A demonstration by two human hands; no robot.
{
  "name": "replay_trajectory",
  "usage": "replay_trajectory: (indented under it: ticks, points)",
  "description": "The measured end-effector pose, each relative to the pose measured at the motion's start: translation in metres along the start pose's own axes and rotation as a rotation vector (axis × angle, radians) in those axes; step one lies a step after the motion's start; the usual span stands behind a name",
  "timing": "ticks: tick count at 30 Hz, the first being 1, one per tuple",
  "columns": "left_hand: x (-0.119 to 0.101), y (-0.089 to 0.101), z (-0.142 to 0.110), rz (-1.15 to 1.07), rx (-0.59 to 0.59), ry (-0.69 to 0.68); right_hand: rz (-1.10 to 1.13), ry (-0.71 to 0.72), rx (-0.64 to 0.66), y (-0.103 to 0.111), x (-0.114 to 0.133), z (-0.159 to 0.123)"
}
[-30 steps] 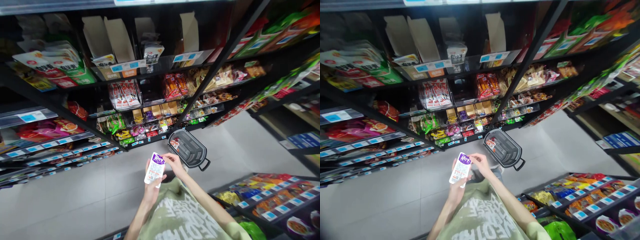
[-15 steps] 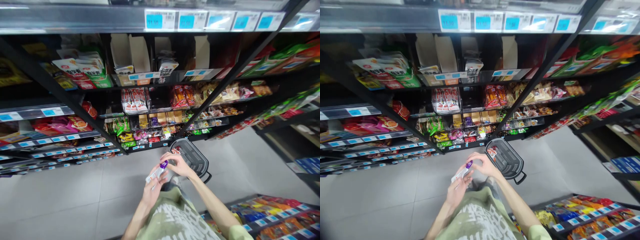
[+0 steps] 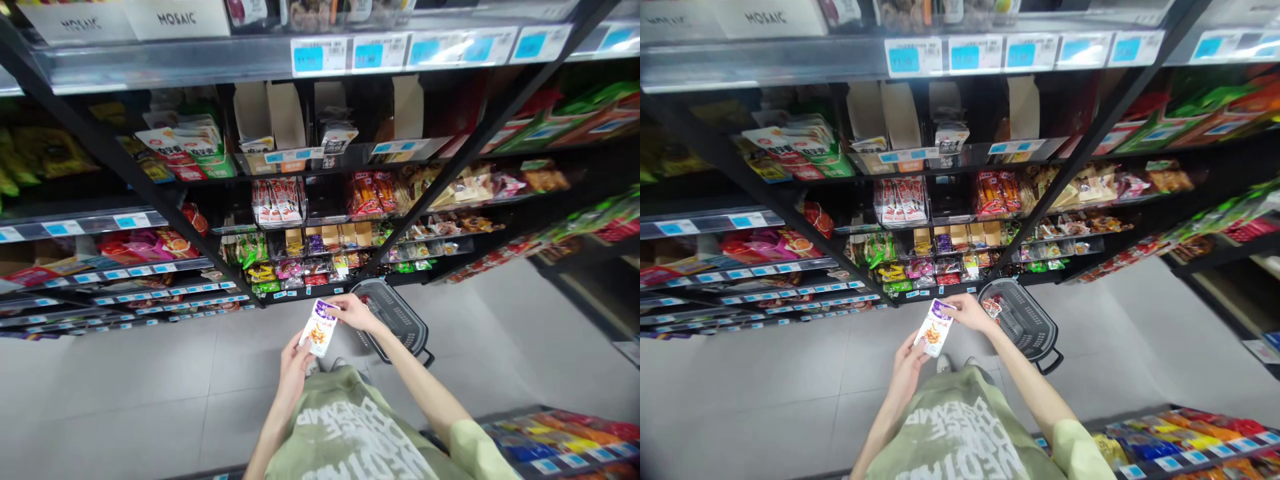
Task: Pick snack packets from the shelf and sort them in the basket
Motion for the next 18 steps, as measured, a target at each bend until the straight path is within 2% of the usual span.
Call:
replay_trajectory:
  ticks: [4, 9, 14, 18]
  points:
    - [0.005, -0.01, -0.001, 0.056, -0.027, 0.01, -0.032, 0.016, 0.048, 0.006, 0.0, 0.009]
    - [0.007, -0.02, 0.01, 0.052, -0.055, 0.017, -0.028, 0.031, 0.056, 0.02, -0.004, 0.017]
    - [0.017, -0.032, 0.037, 0.083, -0.057, -0.007, -0.033, 0.044, 0.062, 0.045, -0.01, 0.029]
    - [0.024, -0.039, 0.065, 0.161, -0.143, -0.054, -0.036, 0.032, 0.101, 0.072, -0.01, 0.048]
Point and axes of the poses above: each hand's wrist, its own z-axis towards the middle knuckle, its own y-axis out of the back of the hand, x = y × z, the point moved 4 cm from there along z, towards the middle knuckle, and after that the axes turned 1 degree about y, right-handed, at the moved point
